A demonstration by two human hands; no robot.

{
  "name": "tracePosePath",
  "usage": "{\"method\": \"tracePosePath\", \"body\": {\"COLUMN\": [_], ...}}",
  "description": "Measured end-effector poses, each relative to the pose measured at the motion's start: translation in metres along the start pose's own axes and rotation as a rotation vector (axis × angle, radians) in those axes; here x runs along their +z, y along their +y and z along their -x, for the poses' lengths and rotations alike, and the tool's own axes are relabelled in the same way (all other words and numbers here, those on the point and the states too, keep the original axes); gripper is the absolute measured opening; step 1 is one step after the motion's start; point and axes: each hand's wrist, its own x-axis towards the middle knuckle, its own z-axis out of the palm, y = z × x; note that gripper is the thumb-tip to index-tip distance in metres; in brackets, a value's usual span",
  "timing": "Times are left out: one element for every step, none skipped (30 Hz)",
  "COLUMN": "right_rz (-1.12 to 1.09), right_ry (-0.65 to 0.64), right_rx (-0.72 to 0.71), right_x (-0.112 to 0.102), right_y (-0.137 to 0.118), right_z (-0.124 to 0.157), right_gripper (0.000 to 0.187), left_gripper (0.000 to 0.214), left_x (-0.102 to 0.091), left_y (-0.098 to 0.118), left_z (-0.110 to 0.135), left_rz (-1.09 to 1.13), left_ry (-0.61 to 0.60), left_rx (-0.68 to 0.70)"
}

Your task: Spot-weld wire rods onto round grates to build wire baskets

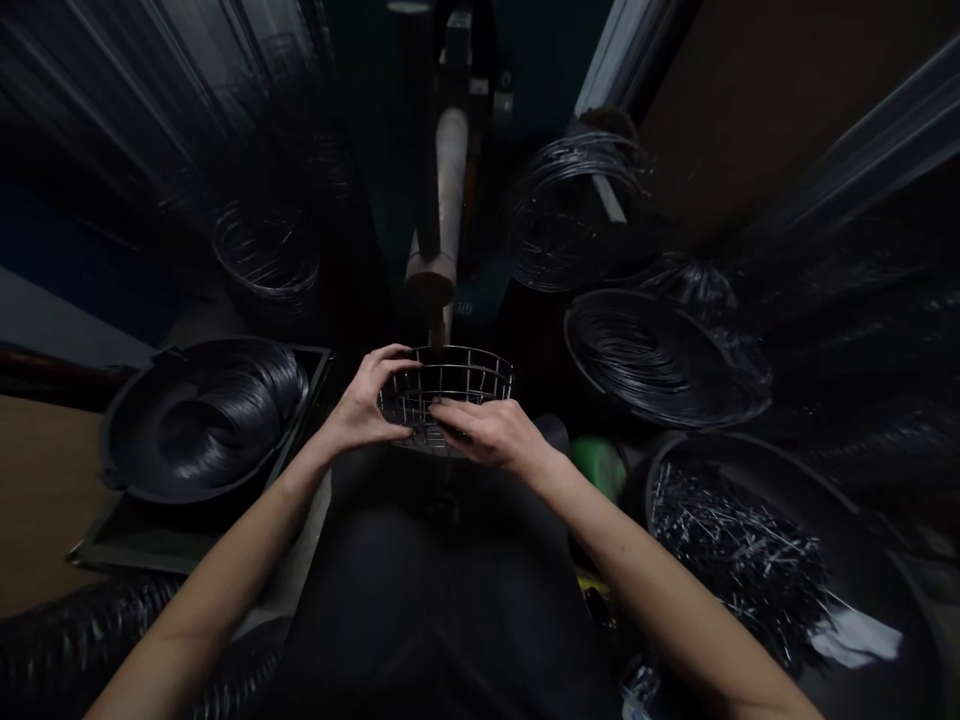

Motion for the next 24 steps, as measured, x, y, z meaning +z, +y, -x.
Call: {"method": "tracePosePath", "body": {"right_rz": [-0.002, -0.008, -0.014, -0.021, -0.03, -0.04, -0.05, -0.059, -0.065, -0.067, -0.065, -0.059, -0.054, -0.051, -0.051, -0.054, -0.061, -0.074, -0.092, -0.112, -0.128, -0.134, -0.128, -0.107], "right_ry": [-0.008, -0.025, -0.048, -0.071, -0.091, -0.106, -0.114, -0.118, -0.119, -0.119, -0.118, -0.116, -0.11, -0.104, -0.097, -0.093, -0.09, -0.091, -0.095, -0.102, -0.11, -0.117, -0.117, -0.105], "right_rx": [0.006, 0.017, 0.034, 0.052, 0.069, 0.083, 0.096, 0.106, 0.111, 0.114, 0.112, 0.109, 0.102, 0.094, 0.087, 0.085, 0.089, 0.098, 0.109, 0.122, 0.135, 0.148, 0.166, 0.193], "right_x": [-0.001, -0.001, -0.002, -0.002, -0.003, -0.003, -0.003, -0.003, -0.003, -0.003, -0.003, -0.002, -0.002, -0.002, -0.002, -0.002, -0.002, -0.003, -0.004, -0.005, -0.007, -0.009, -0.011, -0.012], "right_y": [0.002, 0.003, 0.005, 0.007, 0.009, 0.01, 0.012, 0.013, 0.014, 0.015, 0.016, 0.017, 0.017, 0.018, 0.019, 0.019, 0.019, 0.019, 0.018, 0.017, 0.015, 0.012, 0.009, 0.005], "right_z": [-0.001, -0.001, -0.002, -0.004, -0.006, -0.007, -0.009, -0.011, -0.013, -0.014, -0.015, -0.016, -0.016, -0.017, -0.018, -0.019, -0.02, -0.021, -0.022, -0.023, -0.024, -0.023, -0.022, -0.02], "right_gripper": [0.025, 0.025, 0.026, 0.026, 0.027, 0.028, 0.029, 0.029, 0.029, 0.028, 0.028, 0.027, 0.027, 0.027, 0.027, 0.028, 0.028, 0.028, 0.028, 0.028, 0.027, 0.028, 0.028, 0.028], "left_gripper": [0.078, 0.078, 0.077, 0.077, 0.077, 0.076, 0.076, 0.076, 0.076, 0.077, 0.077, 0.077, 0.077, 0.077, 0.077, 0.077, 0.077, 0.077, 0.076, 0.074, 0.072, 0.072, 0.074, 0.079], "left_x": [0.001, 0.002, 0.002, 0.002, 0.003, 0.002, 0.002, 0.002, 0.001, 0.001, 0.001, 0.0, 0.0, 0.0, -0.001, -0.001, -0.002, -0.002, -0.003, -0.004, -0.005, -0.005, -0.006, -0.006], "left_y": [0.0, -0.001, -0.002, -0.003, -0.004, -0.006, -0.007, -0.008, -0.009, -0.009, -0.01, -0.01, -0.01, -0.011, -0.011, -0.012, -0.012, -0.013, -0.013, -0.013, -0.013, -0.014, -0.014, -0.014], "left_z": [-0.001, -0.002, -0.003, -0.004, -0.006, -0.007, -0.009, -0.011, -0.012, -0.013, -0.014, -0.015, -0.016, -0.016, -0.017, -0.017, -0.018, -0.018, -0.018, -0.018, -0.019, -0.019, -0.019, -0.019], "left_rz": [-0.003, -0.005, -0.004, -0.001, 0.003, 0.006, 0.008, 0.008, 0.007, 0.006, 0.006, 0.007, 0.007, 0.008, 0.008, 0.008, 0.008, 0.01, 0.012, 0.015, 0.018, 0.025, 0.04, 0.063], "left_ry": [0.011, 0.02, 0.028, 0.033, 0.034, 0.036, 0.038, 0.04, 0.042, 0.043, 0.044, 0.045, 0.045, 0.045, 0.044, 0.043, 0.042, 0.039, 0.032, 0.028, 0.028, 0.032, 0.042, 0.056], "left_rx": [-0.004, -0.006, -0.006, -0.005, -0.006, -0.01, -0.017, -0.025, -0.031, -0.036, -0.037, -0.034, -0.032, -0.029, -0.028, -0.029, -0.03, -0.031, -0.032, -0.026, -0.016, -0.005, 0.0, -0.003]}}
